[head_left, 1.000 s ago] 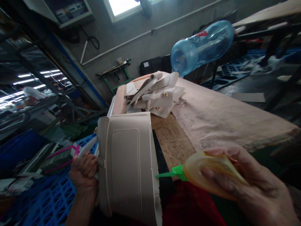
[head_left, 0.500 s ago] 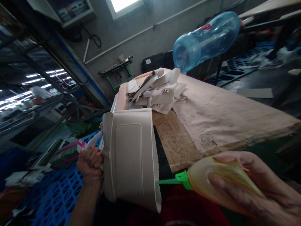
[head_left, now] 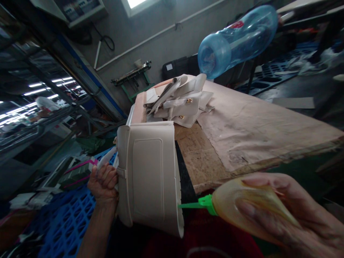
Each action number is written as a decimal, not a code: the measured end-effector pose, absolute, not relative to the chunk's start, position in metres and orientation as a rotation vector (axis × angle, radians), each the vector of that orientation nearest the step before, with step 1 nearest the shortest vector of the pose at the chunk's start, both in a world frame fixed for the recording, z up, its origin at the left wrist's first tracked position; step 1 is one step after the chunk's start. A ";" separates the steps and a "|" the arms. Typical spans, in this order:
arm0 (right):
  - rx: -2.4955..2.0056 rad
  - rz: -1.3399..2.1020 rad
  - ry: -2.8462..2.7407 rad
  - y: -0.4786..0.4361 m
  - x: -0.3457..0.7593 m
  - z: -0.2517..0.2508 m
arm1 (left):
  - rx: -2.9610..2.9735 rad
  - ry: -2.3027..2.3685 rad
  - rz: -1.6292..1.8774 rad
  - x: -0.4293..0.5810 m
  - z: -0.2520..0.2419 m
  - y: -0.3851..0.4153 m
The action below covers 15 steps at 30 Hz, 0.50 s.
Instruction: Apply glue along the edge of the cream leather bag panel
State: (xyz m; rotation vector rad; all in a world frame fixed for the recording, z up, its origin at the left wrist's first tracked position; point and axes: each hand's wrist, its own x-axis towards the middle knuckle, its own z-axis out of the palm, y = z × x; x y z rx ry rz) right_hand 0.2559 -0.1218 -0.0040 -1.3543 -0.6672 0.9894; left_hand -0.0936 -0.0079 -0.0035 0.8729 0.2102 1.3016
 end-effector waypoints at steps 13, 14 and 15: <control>-1.230 0.832 -1.028 -0.121 0.271 -0.026 | 0.892 0.098 1.190 -0.095 -0.004 -0.004; -1.218 0.816 -1.076 -0.121 0.273 -0.028 | 0.895 0.087 1.180 -0.095 -0.004 -0.004; -1.231 0.809 -1.075 -0.122 0.273 -0.029 | 0.898 0.079 1.170 -0.096 -0.004 -0.003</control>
